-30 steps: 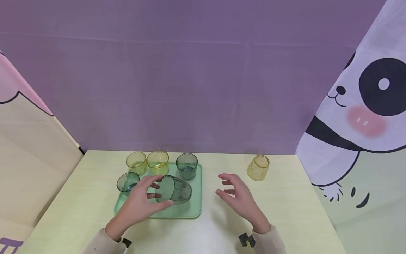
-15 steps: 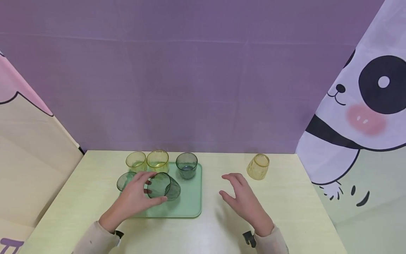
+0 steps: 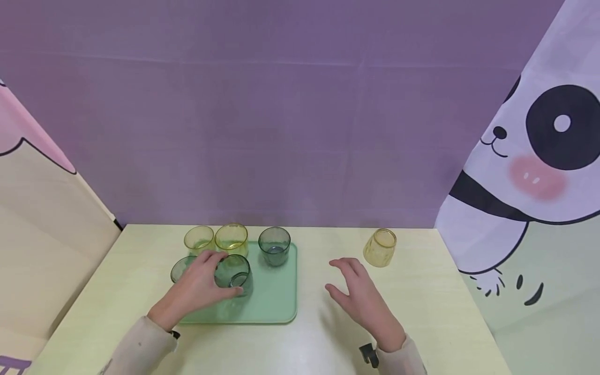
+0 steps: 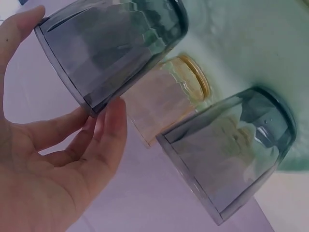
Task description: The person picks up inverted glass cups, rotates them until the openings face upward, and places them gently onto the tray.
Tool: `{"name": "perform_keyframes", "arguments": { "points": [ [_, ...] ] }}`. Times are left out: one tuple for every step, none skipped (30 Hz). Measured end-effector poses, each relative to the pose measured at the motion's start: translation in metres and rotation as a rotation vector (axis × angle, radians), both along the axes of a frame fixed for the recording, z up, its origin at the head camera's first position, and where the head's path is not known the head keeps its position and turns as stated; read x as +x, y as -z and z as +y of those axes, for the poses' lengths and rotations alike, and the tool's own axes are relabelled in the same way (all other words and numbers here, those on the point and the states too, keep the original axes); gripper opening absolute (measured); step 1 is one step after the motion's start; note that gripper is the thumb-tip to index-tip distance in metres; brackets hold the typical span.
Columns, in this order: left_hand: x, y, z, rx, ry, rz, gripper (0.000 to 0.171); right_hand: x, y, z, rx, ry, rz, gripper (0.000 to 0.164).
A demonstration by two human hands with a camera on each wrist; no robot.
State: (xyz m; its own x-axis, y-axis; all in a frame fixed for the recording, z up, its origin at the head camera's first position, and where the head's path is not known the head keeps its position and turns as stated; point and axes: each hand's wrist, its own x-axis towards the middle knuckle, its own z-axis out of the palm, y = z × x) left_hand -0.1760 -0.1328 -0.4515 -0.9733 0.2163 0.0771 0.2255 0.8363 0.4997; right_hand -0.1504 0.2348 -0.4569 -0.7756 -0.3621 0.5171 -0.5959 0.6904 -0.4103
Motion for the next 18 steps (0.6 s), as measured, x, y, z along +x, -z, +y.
{"name": "perform_keyframes", "arguments": {
  "points": [
    [-0.001,0.001,0.000,-0.012,0.001,-0.003,0.094,0.000,-0.001,0.000,0.001,0.002,0.005,0.046],
    [-0.002,0.001,0.000,-0.026,0.002,-0.004,0.094,0.000,-0.001,0.001,0.002,0.005,0.012,0.046],
    [-0.002,0.001,0.000,-0.040,0.003,-0.006,0.094,0.001,-0.001,0.001,0.003,0.008,0.018,0.046],
    [-0.003,0.001,-0.001,-0.051,0.005,-0.007,0.095,0.001,-0.002,0.002,0.004,0.013,0.021,0.046],
    [-0.004,0.001,-0.001,-0.063,0.006,-0.006,0.095,0.001,-0.002,0.002,0.007,0.017,0.023,0.046],
    [-0.005,0.002,-0.001,-0.076,0.008,-0.003,0.096,0.001,-0.002,0.002,0.009,0.020,0.023,0.046],
    [-0.006,0.002,-0.002,-0.087,0.009,-0.001,0.097,0.000,-0.002,0.003,0.012,0.022,0.021,0.046],
    [-0.007,0.003,-0.002,-0.097,0.010,0.002,0.097,0.000,-0.002,0.003,0.017,0.025,0.020,0.045],
    [-0.008,0.004,-0.002,-0.105,0.012,0.005,0.097,0.000,-0.002,0.004,0.023,0.026,0.019,0.045],
    [-0.009,0.004,-0.003,-0.109,0.013,0.008,0.096,0.000,-0.002,0.004,0.033,0.027,0.021,0.045],
    [-0.010,0.005,-0.003,-0.116,0.013,0.013,0.096,0.000,-0.002,0.005,0.044,0.027,0.025,0.045],
    [-0.011,0.005,-0.003,-0.123,0.014,0.018,0.095,-0.001,-0.002,0.006,0.057,0.027,0.033,0.045],
    [-0.012,0.006,-0.003,-0.128,0.015,0.021,0.095,-0.001,-0.002,0.006,0.073,0.028,0.045,0.045],
    [-0.012,0.006,-0.003,-0.132,0.015,0.025,0.094,-0.002,-0.002,0.007,0.090,0.031,0.058,0.045],
    [-0.013,0.006,-0.004,-0.137,0.015,0.026,0.094,-0.002,-0.001,0.008,0.107,0.033,0.072,0.045],
    [-0.014,0.007,-0.004,-0.143,0.016,0.029,0.094,-0.003,-0.001,0.009,0.122,0.037,0.087,0.045],
    [-0.014,0.007,-0.004,-0.153,0.016,0.032,0.094,-0.004,-0.001,0.010,0.134,0.039,0.100,0.046],
    [-0.015,0.007,-0.004,-0.161,0.017,0.034,0.094,-0.004,-0.002,0.010,0.145,0.042,0.111,0.046]
  ]
}}
